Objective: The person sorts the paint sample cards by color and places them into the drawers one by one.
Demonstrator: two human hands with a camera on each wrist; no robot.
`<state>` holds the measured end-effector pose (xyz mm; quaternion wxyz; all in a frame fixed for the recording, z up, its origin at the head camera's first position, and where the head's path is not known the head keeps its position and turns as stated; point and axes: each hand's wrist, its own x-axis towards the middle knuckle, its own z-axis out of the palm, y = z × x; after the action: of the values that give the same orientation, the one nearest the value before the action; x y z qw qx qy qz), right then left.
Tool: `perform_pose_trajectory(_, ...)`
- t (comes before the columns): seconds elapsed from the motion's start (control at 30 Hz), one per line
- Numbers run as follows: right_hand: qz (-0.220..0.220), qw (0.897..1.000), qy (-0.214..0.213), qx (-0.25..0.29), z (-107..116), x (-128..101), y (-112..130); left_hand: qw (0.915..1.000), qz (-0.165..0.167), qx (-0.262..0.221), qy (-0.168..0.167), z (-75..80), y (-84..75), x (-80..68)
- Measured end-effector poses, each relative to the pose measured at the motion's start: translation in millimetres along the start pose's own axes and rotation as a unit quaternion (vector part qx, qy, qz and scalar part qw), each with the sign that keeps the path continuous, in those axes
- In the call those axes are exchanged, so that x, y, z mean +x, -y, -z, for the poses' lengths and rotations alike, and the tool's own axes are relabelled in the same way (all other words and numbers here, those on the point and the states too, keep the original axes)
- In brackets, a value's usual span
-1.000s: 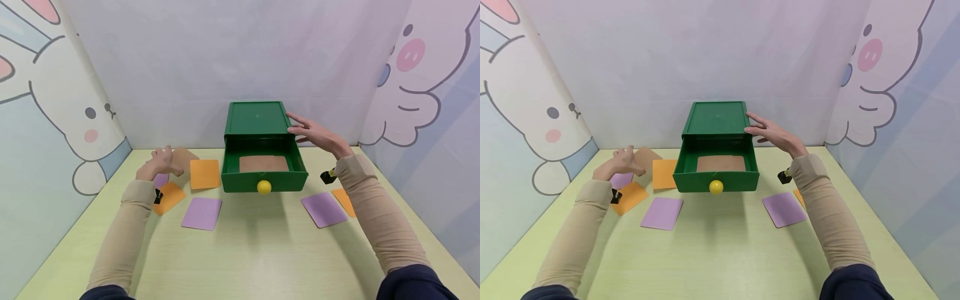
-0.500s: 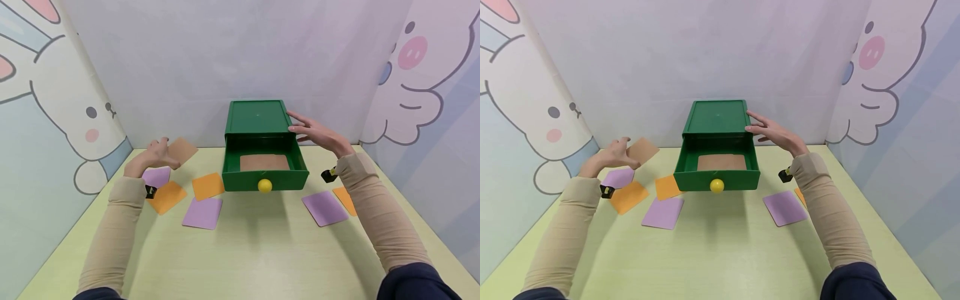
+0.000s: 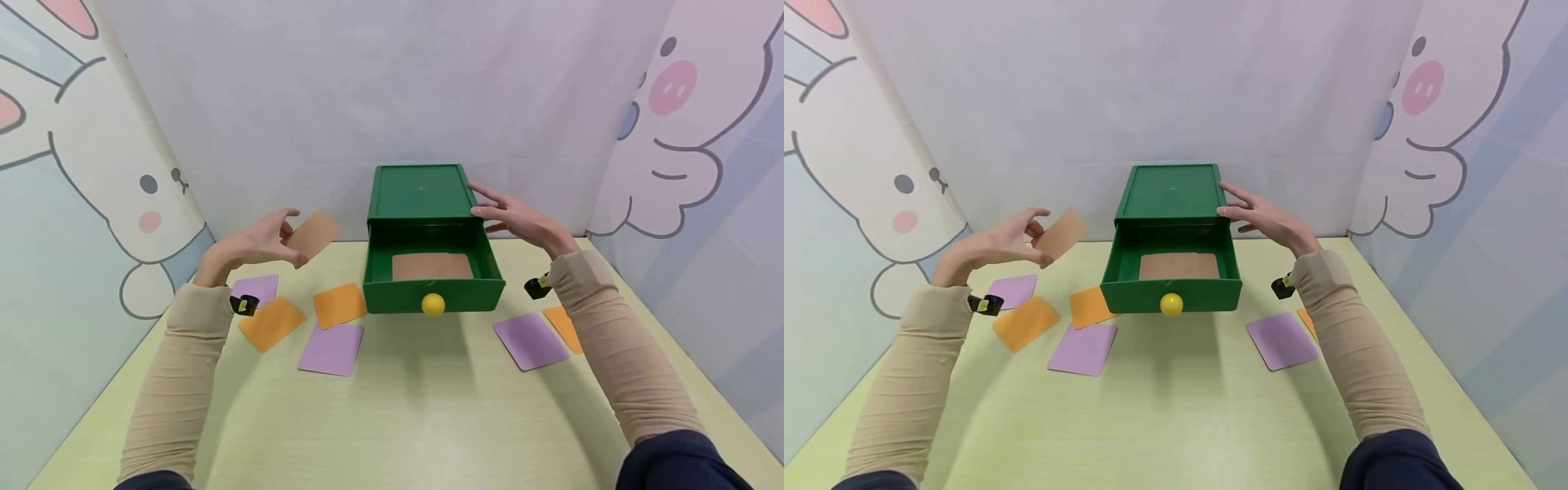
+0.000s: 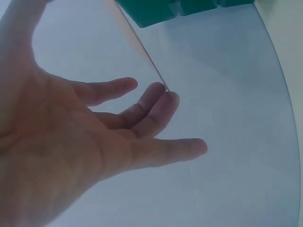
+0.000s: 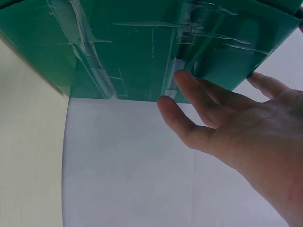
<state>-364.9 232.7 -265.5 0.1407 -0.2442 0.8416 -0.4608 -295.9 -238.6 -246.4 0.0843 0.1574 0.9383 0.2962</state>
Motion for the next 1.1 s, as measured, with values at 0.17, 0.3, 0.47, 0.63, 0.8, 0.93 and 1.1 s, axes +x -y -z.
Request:
perform_pose_trajectory(0.17,-0.001,1.0,0.001,-0.002,1,0,0,0.9994,-0.032,0.007,0.008,3.3,-21.4,-3.7)
perform_pose_trajectory(0.3,0.0,1.0,0.001,-0.001,3,-1,0,0.9982,-0.057,0.014,0.013,5.0,-40.5,-2.9)
perform_pose_trajectory(0.47,0.002,1.0,0.003,0.003,4,-3,0,0.9952,-0.088,0.039,0.023,3.0,-63.3,1.9)
perform_pose_trajectory(0.63,-0.001,1.0,0.002,0.003,4,-4,0,0.9906,-0.115,0.064,0.039,-4.1,-84.4,8.3)
perform_pose_trajectory(0.8,-0.004,1.0,0.0,0.003,4,-4,1,0.9834,-0.148,0.089,0.057,-12.7,-102.5,16.6)
perform_pose_trajectory(0.93,-0.006,1.0,0.0,0.0,3,-3,1,0.9783,-0.169,0.097,0.071,-17.4,-113.4,22.4)
perform_pose_trajectory(1.1,-0.004,1.0,-0.001,-0.005,3,-3,2,0.9733,-0.186,0.106,0.082,-22.6,-123.8,26.8)
